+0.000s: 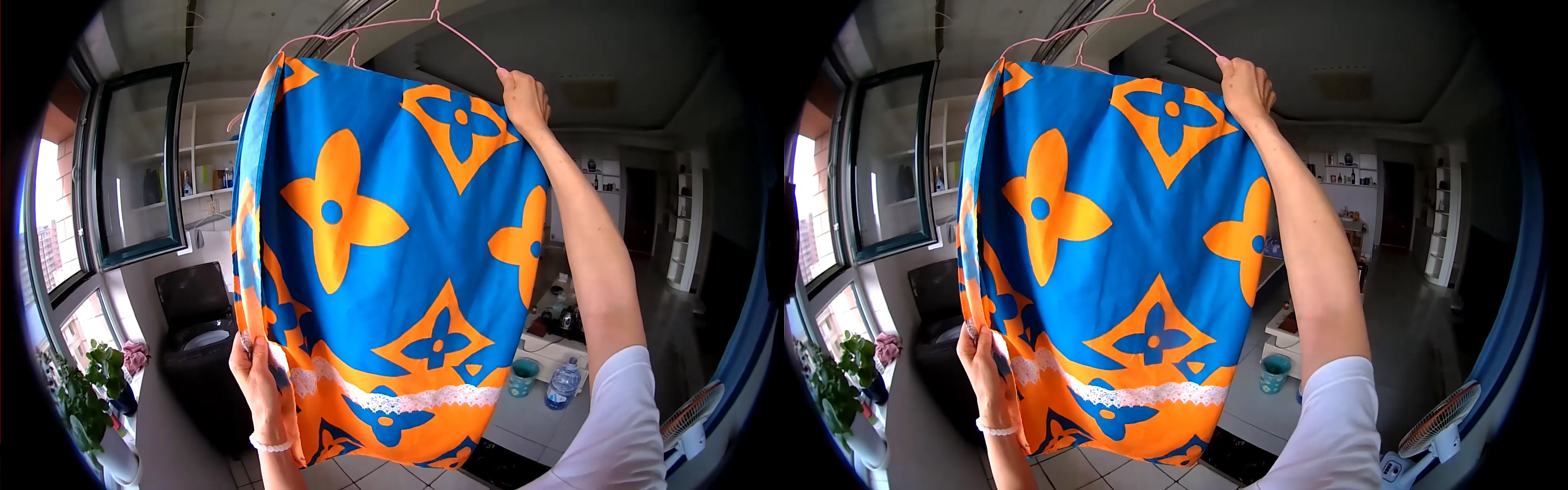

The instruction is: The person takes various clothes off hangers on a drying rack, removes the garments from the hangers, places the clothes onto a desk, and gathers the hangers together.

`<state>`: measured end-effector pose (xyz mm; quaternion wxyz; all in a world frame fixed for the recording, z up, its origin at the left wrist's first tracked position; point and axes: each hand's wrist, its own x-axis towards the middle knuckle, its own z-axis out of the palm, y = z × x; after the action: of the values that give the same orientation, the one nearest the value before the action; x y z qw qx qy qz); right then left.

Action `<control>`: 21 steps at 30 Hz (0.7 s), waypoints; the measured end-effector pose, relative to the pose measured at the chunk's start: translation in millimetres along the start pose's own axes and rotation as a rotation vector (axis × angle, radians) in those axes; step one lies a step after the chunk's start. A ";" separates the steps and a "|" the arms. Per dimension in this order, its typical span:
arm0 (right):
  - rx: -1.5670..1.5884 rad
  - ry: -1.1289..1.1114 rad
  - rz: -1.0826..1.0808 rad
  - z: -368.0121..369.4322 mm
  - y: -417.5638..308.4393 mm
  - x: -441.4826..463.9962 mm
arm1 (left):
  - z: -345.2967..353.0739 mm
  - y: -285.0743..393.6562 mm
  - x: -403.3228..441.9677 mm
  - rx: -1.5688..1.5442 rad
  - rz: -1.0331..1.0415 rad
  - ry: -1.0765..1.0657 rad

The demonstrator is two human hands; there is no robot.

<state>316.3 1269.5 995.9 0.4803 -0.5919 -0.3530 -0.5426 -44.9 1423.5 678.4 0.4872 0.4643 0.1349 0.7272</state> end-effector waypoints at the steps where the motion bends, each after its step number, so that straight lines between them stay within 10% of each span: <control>1: 0.002 -0.001 0.001 0.2 1.6 -0.1 | 5.1 4.6 0.1 0.002 0.001 0.001; 9: -0.043 -0.011 0.204 -9.5 15.7 4.0 | 24.3 22.2 15.2 -0.001 0.141 -0.039; 21: -0.186 -0.185 0.108 -47.2 88.9 -113.2 | -38.6 -97.8 -37.9 0.257 -0.345 -0.443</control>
<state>367.2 1210.6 865.9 0.4174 -0.6994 -0.3117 -0.4893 -15.4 1449.6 573.7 0.5583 0.6395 0.1933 0.4918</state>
